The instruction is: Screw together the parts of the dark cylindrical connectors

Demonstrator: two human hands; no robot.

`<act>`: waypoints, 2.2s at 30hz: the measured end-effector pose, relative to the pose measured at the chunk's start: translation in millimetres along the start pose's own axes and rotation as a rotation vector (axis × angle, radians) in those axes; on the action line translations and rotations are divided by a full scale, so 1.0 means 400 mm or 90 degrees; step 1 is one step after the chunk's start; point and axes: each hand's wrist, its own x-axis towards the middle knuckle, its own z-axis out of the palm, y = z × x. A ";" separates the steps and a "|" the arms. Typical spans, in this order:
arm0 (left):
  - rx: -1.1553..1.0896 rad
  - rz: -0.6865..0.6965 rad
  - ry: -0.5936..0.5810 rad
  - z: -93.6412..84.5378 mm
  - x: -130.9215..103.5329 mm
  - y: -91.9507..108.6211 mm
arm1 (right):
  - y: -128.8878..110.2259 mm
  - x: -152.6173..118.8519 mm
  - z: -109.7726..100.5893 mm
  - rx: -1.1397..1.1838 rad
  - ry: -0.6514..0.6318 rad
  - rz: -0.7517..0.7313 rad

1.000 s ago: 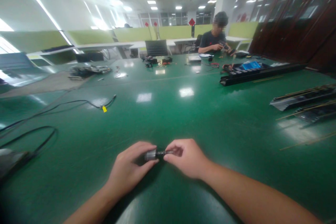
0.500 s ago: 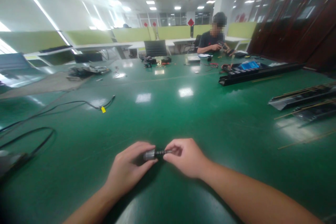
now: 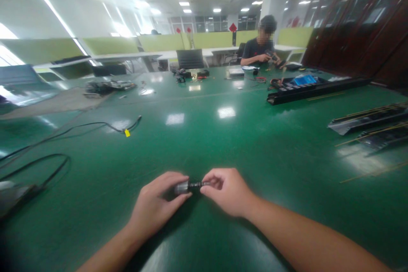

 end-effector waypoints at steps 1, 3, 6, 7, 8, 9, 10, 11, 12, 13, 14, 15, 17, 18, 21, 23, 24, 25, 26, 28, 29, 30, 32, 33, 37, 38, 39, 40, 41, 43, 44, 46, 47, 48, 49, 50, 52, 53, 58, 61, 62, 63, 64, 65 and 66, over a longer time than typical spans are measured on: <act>0.002 -0.002 0.000 -0.001 0.000 0.001 | 0.000 0.000 0.000 0.002 0.001 0.001; 0.006 -0.007 -0.001 -0.002 0.000 0.002 | -0.001 0.000 0.001 0.007 0.000 0.002; 0.003 -0.006 -0.001 -0.003 -0.001 0.003 | -0.003 0.000 0.001 0.012 -0.002 0.001; 0.002 -0.005 0.000 -0.003 -0.002 0.002 | -0.004 -0.001 0.001 0.012 -0.001 0.001; 0.000 -0.003 0.000 -0.002 -0.002 0.002 | -0.005 -0.001 0.001 0.012 0.001 0.000; 0.000 -0.001 0.000 -0.002 -0.002 0.001 | -0.006 -0.001 0.001 0.012 0.002 0.000; 0.001 0.000 0.001 -0.003 -0.002 0.001 | -0.007 -0.001 0.001 0.011 0.004 0.000; 0.003 0.000 0.001 -0.003 -0.003 0.000 | -0.007 -0.001 0.001 0.011 0.006 0.001; 0.004 0.000 0.003 -0.003 -0.003 0.000 | -0.008 -0.001 0.001 0.012 0.006 0.001; 0.005 0.001 0.004 -0.002 -0.003 -0.001 | -0.008 -0.002 0.002 0.014 0.007 0.001; 0.006 0.002 0.006 -0.002 -0.003 -0.001 | -0.007 -0.002 0.002 0.017 0.009 0.001; 0.006 0.002 0.007 -0.002 -0.004 -0.001 | -0.006 -0.001 0.003 0.018 0.010 0.001; 0.010 0.002 0.010 -0.001 -0.004 -0.002 | -0.003 0.000 0.003 0.019 0.009 -0.001; 0.012 0.001 0.012 -0.001 -0.005 -0.003 | -0.002 0.000 0.004 0.019 0.008 -0.002; 0.021 0.000 0.018 -0.002 -0.007 -0.003 | 0.001 0.002 0.005 0.027 0.003 0.001; 0.023 0.003 0.020 -0.004 -0.007 -0.002 | 0.000 0.002 0.005 0.032 0.005 0.004; 0.023 0.004 0.021 -0.005 -0.007 -0.001 | 0.000 0.002 0.006 0.033 0.006 0.005; 0.021 0.005 0.022 -0.006 -0.006 -0.001 | 0.000 0.002 0.006 0.033 0.008 0.006; 0.020 0.006 0.022 -0.006 -0.006 0.000 | 0.000 0.002 0.006 0.033 0.009 0.005; 0.016 0.007 0.022 -0.007 -0.005 0.000 | 0.002 0.002 0.006 0.034 0.008 0.004; 0.014 0.008 0.022 -0.007 -0.005 0.000 | 0.003 0.003 0.006 0.035 0.007 0.003; 0.013 0.008 0.022 -0.006 -0.005 -0.001 | 0.004 0.003 0.006 0.037 0.007 0.002; 0.012 0.009 0.024 -0.005 -0.005 -0.002 | 0.005 0.004 0.006 0.038 0.008 0.001; 0.010 0.010 0.025 -0.005 -0.006 -0.002 | 0.005 0.004 0.006 0.037 0.010 0.000; 0.007 0.008 0.023 -0.005 -0.004 -0.003 | 0.002 0.005 0.004 0.038 0.013 -0.003; 0.007 0.006 0.023 -0.006 -0.004 -0.003 | 0.002 0.005 0.004 0.039 0.013 -0.002; 0.008 0.006 0.024 -0.006 -0.003 -0.003 | 0.002 0.005 0.003 0.038 0.013 0.000; 0.009 0.007 0.025 -0.006 -0.003 -0.003 | 0.002 0.004 0.003 0.036 0.014 0.001; 0.008 0.010 0.027 -0.006 -0.002 -0.003 | 0.003 0.004 0.002 0.033 0.014 0.002; 0.007 0.014 0.028 -0.006 -0.002 -0.003 | 0.004 0.004 0.002 0.028 0.014 0.002; 0.006 0.014 0.030 -0.006 -0.002 -0.003 | 0.004 0.004 0.002 0.028 0.013 0.003; 0.005 0.013 0.033 -0.006 -0.002 -0.002 | 0.005 0.004 0.002 0.027 0.013 0.003; 0.006 0.011 0.033 -0.006 -0.002 -0.002 | 0.005 0.005 0.002 0.025 0.014 0.003; 0.008 0.008 0.034 -0.006 -0.002 -0.002 | 0.004 0.005 0.002 0.020 0.016 0.001; 0.009 0.007 0.034 -0.006 -0.002 -0.002 | 0.004 0.005 0.002 0.015 0.018 -0.001; 0.011 0.005 0.034 -0.006 -0.002 -0.002 | 0.004 0.005 0.002 0.012 0.020 -0.003; 0.012 0.001 0.033 -0.006 -0.003 -0.003 | 0.004 0.004 0.001 0.009 0.025 -0.004; 0.011 0.000 0.033 -0.006 -0.003 -0.003 | 0.003 0.004 0.001 0.010 0.026 -0.003; 0.009 0.004 0.034 -0.005 -0.003 -0.006 | 0.004 0.002 -0.001 0.006 0.023 -0.004; 0.015 0.005 0.032 -0.007 -0.003 -0.006 | 0.004 0.002 -0.001 0.000 0.029 -0.008; 0.017 0.004 0.032 -0.008 -0.003 -0.006 | 0.004 0.002 -0.001 -0.001 0.032 -0.009; 0.017 0.002 0.030 -0.008 -0.003 -0.005 | 0.003 0.002 -0.001 -0.002 0.034 -0.009; 0.017 -0.001 0.029 -0.009 -0.003 -0.004 | 0.002 0.002 -0.001 -0.003 0.036 -0.009; 0.017 -0.003 0.029 -0.010 -0.003 -0.004 | 0.001 0.001 -0.001 -0.004 0.036 -0.008; 0.018 -0.006 0.028 -0.011 -0.003 -0.003 | 0.000 0.001 -0.002 -0.006 0.035 -0.008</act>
